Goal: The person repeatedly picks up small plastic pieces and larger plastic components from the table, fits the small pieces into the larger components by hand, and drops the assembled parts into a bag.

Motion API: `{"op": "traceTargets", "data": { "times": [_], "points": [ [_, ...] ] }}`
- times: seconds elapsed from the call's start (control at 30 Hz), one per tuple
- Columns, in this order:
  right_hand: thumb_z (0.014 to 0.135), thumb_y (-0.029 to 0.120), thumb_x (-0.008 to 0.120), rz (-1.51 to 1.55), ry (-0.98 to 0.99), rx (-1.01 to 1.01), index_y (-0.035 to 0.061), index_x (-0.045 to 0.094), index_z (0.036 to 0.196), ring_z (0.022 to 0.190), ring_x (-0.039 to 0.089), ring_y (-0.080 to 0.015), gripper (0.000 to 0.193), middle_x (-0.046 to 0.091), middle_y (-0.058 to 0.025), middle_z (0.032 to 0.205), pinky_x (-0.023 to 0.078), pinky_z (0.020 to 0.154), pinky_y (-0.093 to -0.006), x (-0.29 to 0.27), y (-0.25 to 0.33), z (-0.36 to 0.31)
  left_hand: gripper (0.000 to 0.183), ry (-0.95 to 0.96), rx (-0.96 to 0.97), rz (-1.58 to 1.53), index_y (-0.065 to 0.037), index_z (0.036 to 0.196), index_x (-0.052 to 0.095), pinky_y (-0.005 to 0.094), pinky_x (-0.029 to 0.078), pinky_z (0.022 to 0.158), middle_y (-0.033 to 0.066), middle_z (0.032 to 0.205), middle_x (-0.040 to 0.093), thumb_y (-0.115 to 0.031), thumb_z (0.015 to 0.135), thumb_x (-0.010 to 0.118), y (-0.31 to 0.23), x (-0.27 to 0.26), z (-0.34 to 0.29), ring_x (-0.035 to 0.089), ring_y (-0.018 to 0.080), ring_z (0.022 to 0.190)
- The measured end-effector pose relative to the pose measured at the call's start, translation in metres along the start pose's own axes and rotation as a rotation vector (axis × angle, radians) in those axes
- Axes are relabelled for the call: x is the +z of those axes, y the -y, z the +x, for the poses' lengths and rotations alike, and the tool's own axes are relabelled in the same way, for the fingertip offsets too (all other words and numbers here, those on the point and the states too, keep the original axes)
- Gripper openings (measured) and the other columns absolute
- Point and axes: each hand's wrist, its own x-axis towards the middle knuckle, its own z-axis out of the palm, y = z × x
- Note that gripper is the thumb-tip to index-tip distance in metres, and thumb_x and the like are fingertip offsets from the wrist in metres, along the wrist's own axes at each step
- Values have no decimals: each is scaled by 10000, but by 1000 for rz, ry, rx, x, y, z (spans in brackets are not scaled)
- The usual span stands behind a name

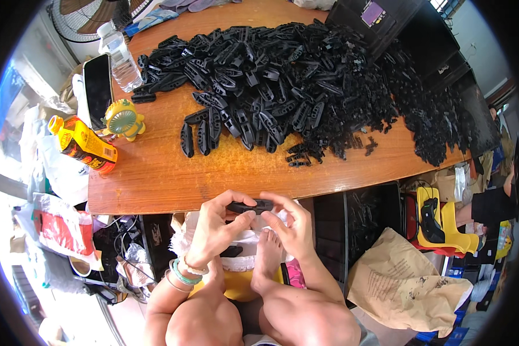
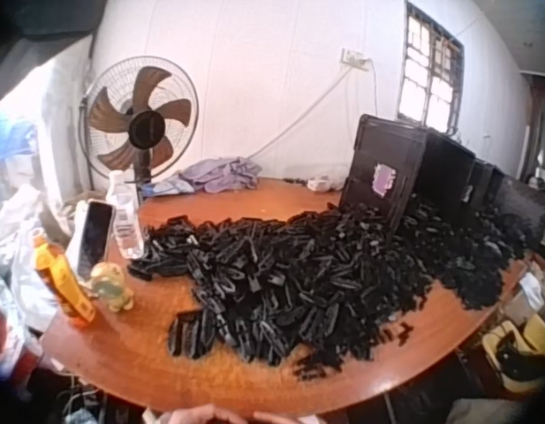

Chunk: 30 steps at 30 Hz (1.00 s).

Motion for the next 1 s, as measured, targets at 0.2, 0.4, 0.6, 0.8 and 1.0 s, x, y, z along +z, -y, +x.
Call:
{"op": "traceTargets", "data": {
  "times": [0.2, 0.4, 0.6, 0.8, 1.0],
  "points": [
    [788, 73, 704, 219, 101, 134, 14, 644, 1067, 733, 565, -85, 291, 650, -62, 836, 456, 694, -240, -7, -21, -2, 302, 79, 11, 102, 49, 1098, 566, 261, 529, 745, 111, 908, 661, -49, 825, 653, -6, -6, 1, 660, 146, 797],
    [796, 55, 689, -30, 332, 36, 5, 645, 1019, 732, 598, -143, 233, 648, -81, 873, 474, 680, -254, -28, -16, 9, 209, -706, 467, 919, -27, 868, 612, 327, 458, 584, 99, 783, 603, -212, 818, 694, -12, -49, 55, 565, 227, 622],
    [727, 18, 702, -730, -431, -477, 36, 667, 880, 799, 511, -258, 158, 536, -66, 885, 420, 713, -388, -37, -43, 63, 274, -703, 246, 1072, 6, 816, 633, 300, 440, 582, 89, 746, 596, -253, 792, 721, 6, -99, 79, 549, 197, 595],
    [749, -10, 700, -327, -397, -527, 31, 660, 849, 721, 512, -176, 115, 569, -62, 871, 416, 658, -286, -35, -51, 64, 218, -770, 507, 199, 20, 975, 590, 229, 449, 616, 46, 781, 627, -35, 788, 687, 16, -81, 59, 550, 95, 640],
    [869, -21, 582, 817, -107, 36, -25, 630, 998, 666, 548, -108, 137, 618, -74, 886, 417, 553, -185, -27, -25, 34, 266, -283, 249, -49, 7, 975, 625, 176, 453, 684, 11, 883, 621, 79, 730, 700, 6, -29, 19, 548, 52, 765]
  ]
}}
